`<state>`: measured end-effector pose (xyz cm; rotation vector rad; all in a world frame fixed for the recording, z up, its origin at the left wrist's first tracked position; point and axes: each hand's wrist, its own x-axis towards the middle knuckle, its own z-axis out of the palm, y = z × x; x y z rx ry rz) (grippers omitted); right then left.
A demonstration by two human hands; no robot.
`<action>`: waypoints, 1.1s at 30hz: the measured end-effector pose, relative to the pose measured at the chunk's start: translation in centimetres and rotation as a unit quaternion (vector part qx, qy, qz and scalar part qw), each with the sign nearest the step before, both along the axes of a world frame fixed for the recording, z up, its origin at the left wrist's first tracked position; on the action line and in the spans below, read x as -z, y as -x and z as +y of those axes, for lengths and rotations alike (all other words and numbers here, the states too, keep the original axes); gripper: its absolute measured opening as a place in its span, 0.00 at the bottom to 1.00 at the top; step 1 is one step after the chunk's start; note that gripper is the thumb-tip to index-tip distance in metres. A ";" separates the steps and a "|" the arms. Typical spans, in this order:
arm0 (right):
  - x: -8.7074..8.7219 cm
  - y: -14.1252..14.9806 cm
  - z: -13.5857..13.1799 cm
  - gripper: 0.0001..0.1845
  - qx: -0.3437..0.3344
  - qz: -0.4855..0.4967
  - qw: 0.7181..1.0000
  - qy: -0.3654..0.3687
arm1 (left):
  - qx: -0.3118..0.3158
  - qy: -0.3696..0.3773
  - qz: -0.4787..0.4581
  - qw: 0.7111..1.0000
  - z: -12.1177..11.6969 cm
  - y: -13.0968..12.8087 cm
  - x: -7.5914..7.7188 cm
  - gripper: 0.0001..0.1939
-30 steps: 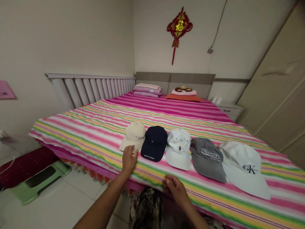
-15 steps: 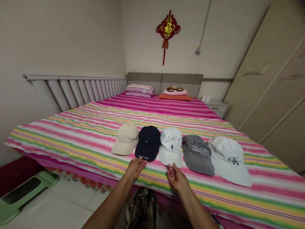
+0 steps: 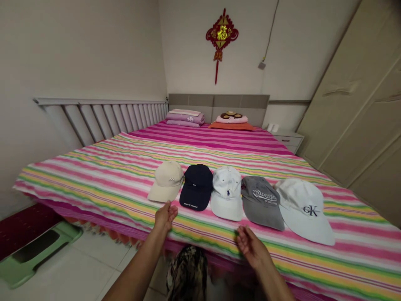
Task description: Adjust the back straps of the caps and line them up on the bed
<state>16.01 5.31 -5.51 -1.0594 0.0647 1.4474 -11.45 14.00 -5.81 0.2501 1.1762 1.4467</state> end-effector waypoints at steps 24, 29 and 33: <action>1.3 -5.3 0.8 0.08 0.113 -0.099 0.988 -0.030 | 0.043 -0.008 0.114 0.992 1.6 2.3 0.1 0.12; 1.6 -4.7 0.2 0.04 0.103 -0.118 0.987 -0.047 | 0.044 -0.035 0.133 0.990 0.1 0.3 0.6 0.08; 2.1 -3.8 -0.6 0.06 0.087 -0.156 0.982 -0.069 | 0.070 -0.051 0.184 0.979 -4.2 -3.2 3.1 0.07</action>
